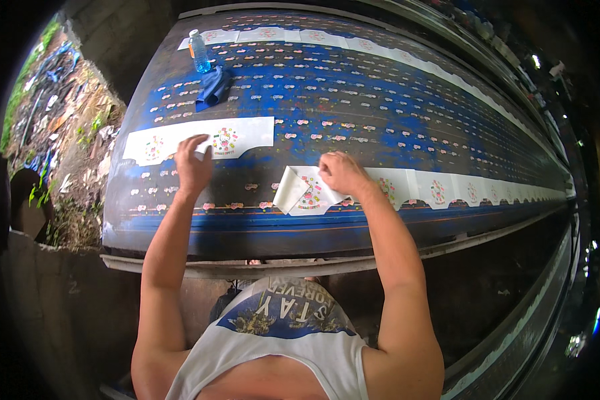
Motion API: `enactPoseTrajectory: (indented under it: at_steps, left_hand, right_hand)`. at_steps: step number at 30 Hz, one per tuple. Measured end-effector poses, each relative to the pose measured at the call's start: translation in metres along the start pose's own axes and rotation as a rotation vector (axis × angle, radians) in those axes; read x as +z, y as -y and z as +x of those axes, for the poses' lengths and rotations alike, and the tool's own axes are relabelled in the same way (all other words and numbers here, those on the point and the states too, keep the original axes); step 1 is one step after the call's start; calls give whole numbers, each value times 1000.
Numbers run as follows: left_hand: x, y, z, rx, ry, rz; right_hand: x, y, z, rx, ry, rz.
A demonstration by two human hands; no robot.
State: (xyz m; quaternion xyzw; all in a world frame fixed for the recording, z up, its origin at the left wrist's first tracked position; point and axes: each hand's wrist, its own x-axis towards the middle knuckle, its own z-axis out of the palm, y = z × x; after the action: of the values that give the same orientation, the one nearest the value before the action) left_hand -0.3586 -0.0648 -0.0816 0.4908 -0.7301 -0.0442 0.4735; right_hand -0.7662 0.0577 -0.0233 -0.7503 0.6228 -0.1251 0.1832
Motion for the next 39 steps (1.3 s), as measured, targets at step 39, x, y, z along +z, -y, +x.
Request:
enactPoseTrajectory:
  at_steps: [39]
  left_hand:
    - [159,-114,16,-158,29,52]
  right_hand:
    - [10,-151,83,247,-620,418]
